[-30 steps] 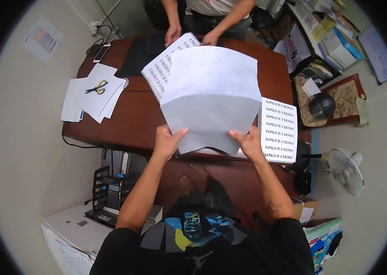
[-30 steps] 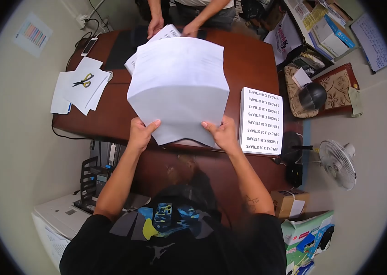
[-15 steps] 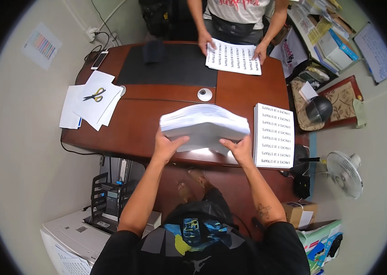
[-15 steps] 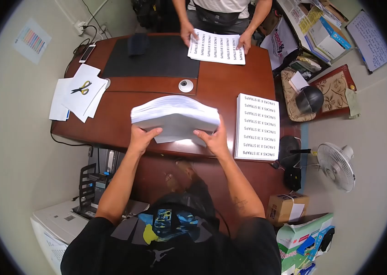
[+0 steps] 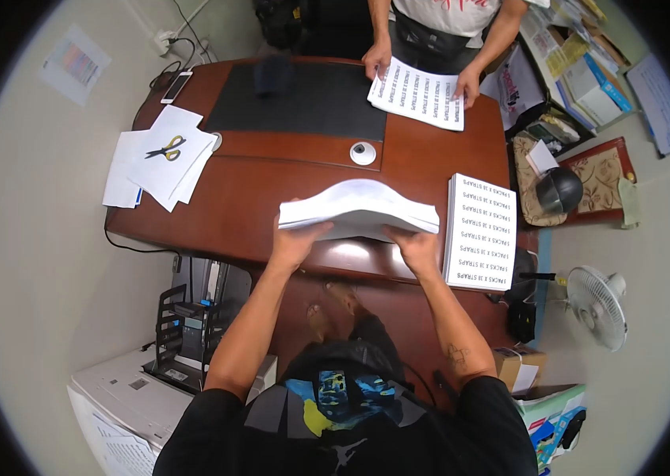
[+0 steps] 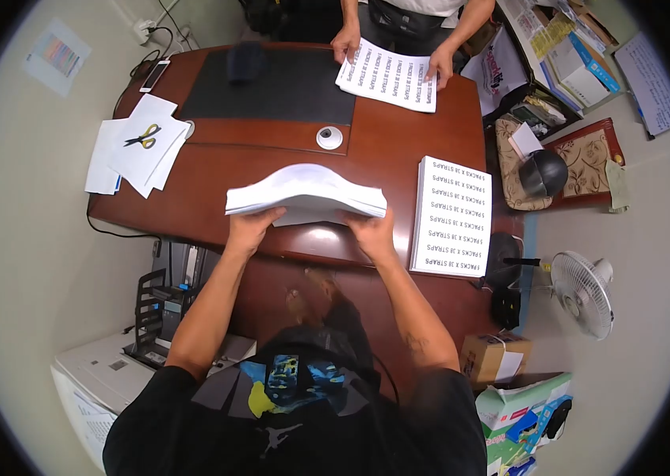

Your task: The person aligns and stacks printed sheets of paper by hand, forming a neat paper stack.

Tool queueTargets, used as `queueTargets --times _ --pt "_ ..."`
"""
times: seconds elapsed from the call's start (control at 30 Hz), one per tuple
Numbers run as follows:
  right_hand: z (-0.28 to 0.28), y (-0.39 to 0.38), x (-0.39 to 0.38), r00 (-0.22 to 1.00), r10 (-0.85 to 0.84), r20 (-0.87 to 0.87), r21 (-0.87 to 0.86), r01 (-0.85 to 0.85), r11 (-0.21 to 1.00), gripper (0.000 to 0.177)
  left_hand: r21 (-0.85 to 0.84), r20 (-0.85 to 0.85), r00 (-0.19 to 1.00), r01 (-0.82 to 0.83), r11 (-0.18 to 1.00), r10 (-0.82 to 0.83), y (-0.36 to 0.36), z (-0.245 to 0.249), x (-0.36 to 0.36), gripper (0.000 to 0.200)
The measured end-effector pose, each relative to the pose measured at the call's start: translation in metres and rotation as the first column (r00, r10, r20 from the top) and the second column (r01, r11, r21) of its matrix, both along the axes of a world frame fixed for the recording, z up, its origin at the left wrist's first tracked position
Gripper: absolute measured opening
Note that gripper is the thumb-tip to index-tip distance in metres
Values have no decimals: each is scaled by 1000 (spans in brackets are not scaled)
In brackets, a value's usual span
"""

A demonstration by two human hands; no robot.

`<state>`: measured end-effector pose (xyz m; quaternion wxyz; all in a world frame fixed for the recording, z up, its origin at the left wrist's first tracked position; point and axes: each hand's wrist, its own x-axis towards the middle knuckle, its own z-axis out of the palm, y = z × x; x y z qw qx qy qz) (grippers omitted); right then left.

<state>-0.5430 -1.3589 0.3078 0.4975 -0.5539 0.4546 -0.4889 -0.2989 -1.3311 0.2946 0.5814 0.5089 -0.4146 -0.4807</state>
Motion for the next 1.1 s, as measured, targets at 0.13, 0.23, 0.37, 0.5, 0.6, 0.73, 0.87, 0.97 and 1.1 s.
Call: queueTargets --times 0.13,0.23,0.37,0.5,0.6,0.73,0.87,0.97,1.1 --pt "4 -7 4 997 59 45 54 -61 997 41 -58 -10 1000 -15 998 15 2 8 1 42" --pt "14 -8 18 977 -118 179 -111 139 984 39 -215 105 952 -261 941 288 -5 23 -7 36" --pt "-6 -14 12 993 45 112 -20 -43 999 44 -121 27 995 -91 989 95 -5 13 -4 33" --pt "3 -16 10 993 59 102 -22 -57 998 47 -122 53 999 3 992 3 -3 21 4 32" --pt "2 -19 12 993 95 -72 -66 -100 993 44 -164 74 988 -123 979 136 -9 22 3 31" --pt "-9 -23 13 990 142 -9 16 -142 990 39 -74 161 987 9 997 3 -8 12 18 31" --pt "-8 -27 17 982 153 -110 -68 -161 985 36 -41 177 984 11 999 -4 -7 2 19 32" --pt "-66 -37 12 932 298 -206 -70 -317 946 24 -73 293 955 64 995 -40 -7 -53 34 21" --pt "-89 -46 5 838 387 -385 -17 -426 905 33 -24 551 824 171 985 -129 -5 -77 45 27"
